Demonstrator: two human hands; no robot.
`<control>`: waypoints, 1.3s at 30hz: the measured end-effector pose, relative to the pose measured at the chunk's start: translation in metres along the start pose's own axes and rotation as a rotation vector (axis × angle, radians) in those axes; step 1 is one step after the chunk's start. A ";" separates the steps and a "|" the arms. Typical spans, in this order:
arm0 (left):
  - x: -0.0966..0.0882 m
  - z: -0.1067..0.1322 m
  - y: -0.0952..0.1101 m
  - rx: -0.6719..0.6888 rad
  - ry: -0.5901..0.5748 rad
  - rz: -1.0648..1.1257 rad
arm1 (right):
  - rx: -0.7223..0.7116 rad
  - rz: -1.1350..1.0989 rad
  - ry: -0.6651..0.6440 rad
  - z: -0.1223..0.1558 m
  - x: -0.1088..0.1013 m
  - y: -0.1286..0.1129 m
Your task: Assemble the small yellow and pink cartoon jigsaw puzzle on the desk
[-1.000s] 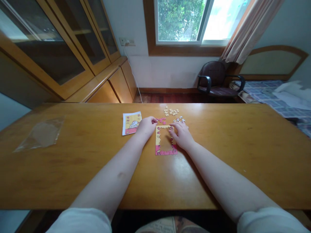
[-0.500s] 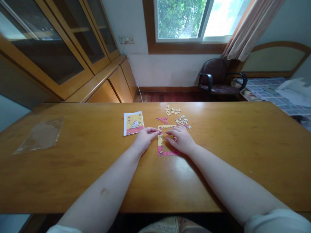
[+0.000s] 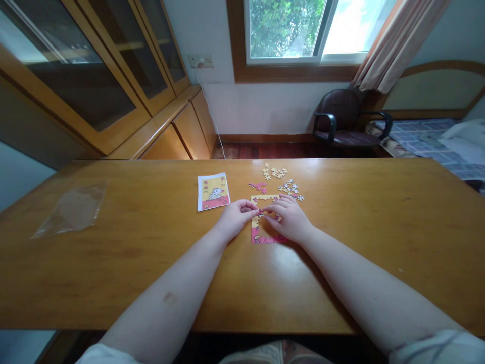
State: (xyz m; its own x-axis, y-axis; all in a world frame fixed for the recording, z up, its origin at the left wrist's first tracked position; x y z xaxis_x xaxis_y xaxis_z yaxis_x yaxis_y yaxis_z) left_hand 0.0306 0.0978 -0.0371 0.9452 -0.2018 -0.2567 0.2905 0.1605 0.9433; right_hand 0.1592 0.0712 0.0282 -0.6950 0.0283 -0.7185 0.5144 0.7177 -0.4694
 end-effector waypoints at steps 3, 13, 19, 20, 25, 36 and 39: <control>0.000 0.001 0.002 -0.002 -0.011 -0.007 | 0.000 0.004 -0.010 -0.001 0.000 -0.001; 0.001 0.003 0.006 0.007 -0.016 -0.061 | 0.004 0.000 -0.018 0.000 0.001 -0.001; 0.000 0.002 0.006 0.046 -0.028 -0.127 | 0.006 0.000 -0.017 -0.001 0.000 0.000; 0.002 0.002 0.007 0.057 -0.040 -0.147 | 0.006 0.001 -0.016 -0.001 0.000 0.000; 0.006 0.002 0.007 0.076 -0.068 -0.207 | -0.007 0.001 -0.010 -0.001 -0.001 -0.002; 0.006 0.003 0.005 0.044 -0.059 -0.174 | 0.011 -0.053 0.019 -0.001 -0.005 0.000; 0.005 0.004 0.009 0.065 -0.049 -0.208 | 0.034 -0.076 0.024 -0.001 -0.006 0.002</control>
State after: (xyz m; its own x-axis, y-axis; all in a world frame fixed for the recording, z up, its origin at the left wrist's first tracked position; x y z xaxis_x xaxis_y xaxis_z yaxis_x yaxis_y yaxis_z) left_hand 0.0367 0.0940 -0.0291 0.8569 -0.2711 -0.4385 0.4671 0.0481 0.8829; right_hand 0.1633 0.0729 0.0321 -0.7440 -0.0083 -0.6681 0.4765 0.6944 -0.5392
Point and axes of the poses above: each hand's wrist, its own z-axis away from the middle knuckle, its own x-axis out of the palm, y = z × x, the point moved 10 cm from there along -z, towards the middle knuckle, and after that the axes turned 9 degrees about -z, right-handed, at the moved point
